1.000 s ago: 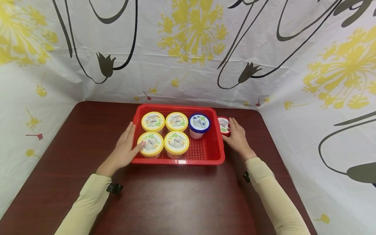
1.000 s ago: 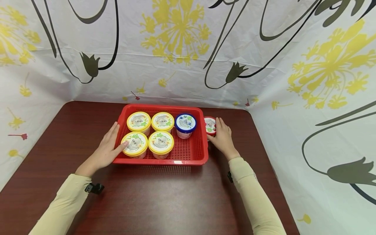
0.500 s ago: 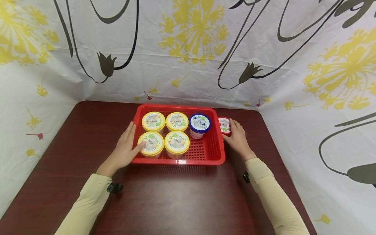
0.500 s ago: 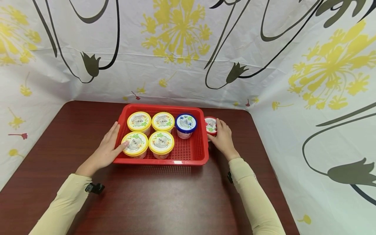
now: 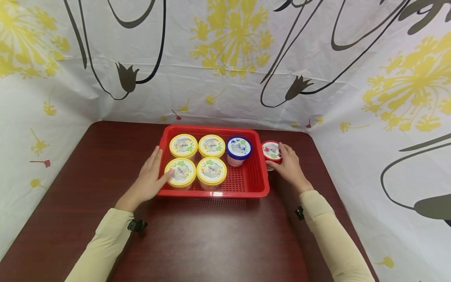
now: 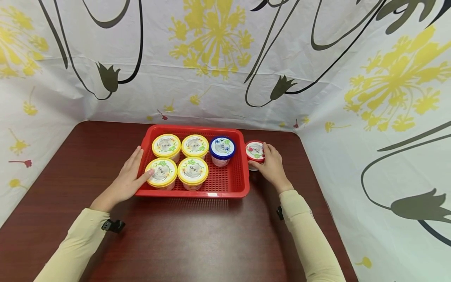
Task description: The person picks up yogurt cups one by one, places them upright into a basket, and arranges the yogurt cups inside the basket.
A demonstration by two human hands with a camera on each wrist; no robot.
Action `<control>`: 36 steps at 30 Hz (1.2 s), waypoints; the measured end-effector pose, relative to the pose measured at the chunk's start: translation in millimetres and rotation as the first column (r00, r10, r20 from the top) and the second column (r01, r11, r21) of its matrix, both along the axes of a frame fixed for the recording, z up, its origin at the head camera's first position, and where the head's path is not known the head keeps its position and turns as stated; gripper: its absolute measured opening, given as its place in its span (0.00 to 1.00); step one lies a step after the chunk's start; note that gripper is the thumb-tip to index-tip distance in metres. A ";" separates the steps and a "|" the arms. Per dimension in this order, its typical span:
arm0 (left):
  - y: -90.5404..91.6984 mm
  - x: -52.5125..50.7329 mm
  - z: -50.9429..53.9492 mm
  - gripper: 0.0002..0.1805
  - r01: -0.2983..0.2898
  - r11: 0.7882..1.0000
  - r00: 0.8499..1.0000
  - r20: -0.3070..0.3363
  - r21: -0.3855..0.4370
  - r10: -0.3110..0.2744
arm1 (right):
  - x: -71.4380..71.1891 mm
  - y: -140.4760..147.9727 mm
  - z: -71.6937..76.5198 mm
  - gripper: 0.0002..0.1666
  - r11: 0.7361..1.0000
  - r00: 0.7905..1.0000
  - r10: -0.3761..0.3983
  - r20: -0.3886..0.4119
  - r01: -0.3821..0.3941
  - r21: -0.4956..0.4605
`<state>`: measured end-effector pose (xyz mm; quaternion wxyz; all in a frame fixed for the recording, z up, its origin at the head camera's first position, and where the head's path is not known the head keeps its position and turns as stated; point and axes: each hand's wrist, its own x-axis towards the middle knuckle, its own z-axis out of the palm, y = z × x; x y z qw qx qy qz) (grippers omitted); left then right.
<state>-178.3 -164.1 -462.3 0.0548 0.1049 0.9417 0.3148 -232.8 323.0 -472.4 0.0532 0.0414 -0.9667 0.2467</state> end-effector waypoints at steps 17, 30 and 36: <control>-0.4 -0.1 1.2 0.53 0.000 1.000 1.000 0.009 0.003 0.000 | 3.9 11.7 25.2 0.58 1.000 1.000 0.013 0.014 -0.013 0.002; -0.4 0.7 2.8 0.53 0.008 1.000 1.000 0.006 0.003 -0.008 | 10.8 9.9 63.7 0.55 1.000 1.000 0.007 0.017 -0.006 -0.023; -0.4 1.1 3.2 0.53 0.010 1.000 1.000 0.007 0.006 -0.010 | 17.5 -0.2 88.3 0.53 1.000 1.000 0.018 0.004 -0.018 -0.024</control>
